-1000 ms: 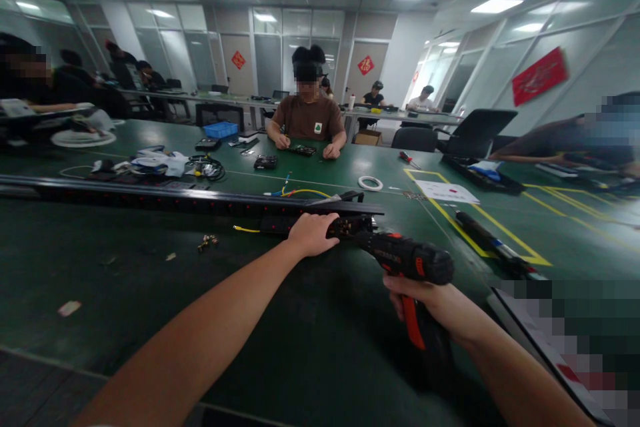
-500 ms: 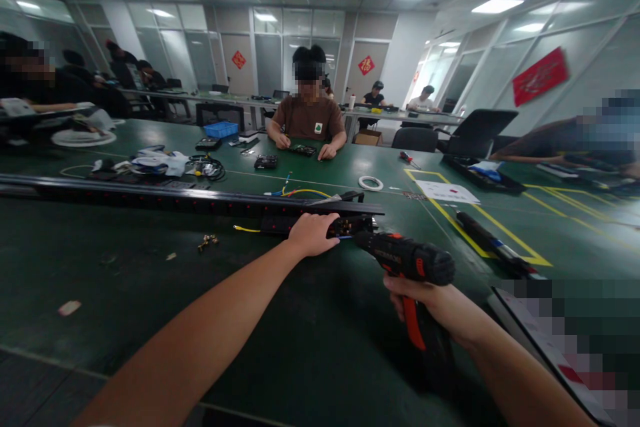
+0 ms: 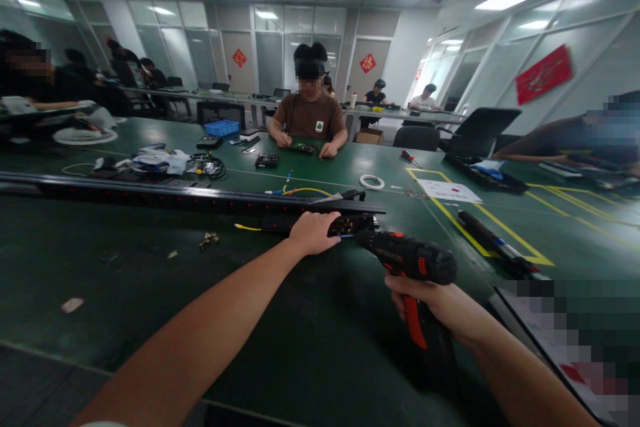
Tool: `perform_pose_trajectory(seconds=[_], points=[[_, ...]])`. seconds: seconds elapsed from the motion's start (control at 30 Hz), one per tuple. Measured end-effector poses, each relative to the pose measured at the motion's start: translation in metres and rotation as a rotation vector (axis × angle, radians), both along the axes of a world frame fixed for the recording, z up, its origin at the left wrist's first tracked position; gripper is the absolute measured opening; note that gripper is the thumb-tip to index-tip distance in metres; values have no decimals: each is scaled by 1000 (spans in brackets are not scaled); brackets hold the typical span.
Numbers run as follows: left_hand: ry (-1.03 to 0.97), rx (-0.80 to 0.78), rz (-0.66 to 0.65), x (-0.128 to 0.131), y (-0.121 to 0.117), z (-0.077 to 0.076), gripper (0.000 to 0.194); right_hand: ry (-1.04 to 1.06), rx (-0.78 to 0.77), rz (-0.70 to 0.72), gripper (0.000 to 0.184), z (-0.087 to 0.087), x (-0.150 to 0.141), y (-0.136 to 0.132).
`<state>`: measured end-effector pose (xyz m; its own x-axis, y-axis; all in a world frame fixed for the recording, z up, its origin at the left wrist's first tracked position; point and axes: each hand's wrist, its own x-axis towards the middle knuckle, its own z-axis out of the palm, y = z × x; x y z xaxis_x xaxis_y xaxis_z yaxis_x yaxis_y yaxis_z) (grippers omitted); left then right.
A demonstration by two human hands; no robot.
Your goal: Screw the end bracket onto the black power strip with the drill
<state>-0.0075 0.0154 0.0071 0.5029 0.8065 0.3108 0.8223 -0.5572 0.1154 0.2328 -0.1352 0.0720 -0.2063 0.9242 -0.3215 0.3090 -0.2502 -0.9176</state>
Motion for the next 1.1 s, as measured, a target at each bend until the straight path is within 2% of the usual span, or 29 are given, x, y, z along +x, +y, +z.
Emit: perform_pose_trajectory(seconds=[0.4, 1.1], points=[[-1, -23, 10, 0, 0, 2, 65, -20, 11, 37, 40, 0, 0, 1], [-12, -12, 3, 1, -2, 4, 61, 51, 39, 0, 38, 1, -3, 0]])
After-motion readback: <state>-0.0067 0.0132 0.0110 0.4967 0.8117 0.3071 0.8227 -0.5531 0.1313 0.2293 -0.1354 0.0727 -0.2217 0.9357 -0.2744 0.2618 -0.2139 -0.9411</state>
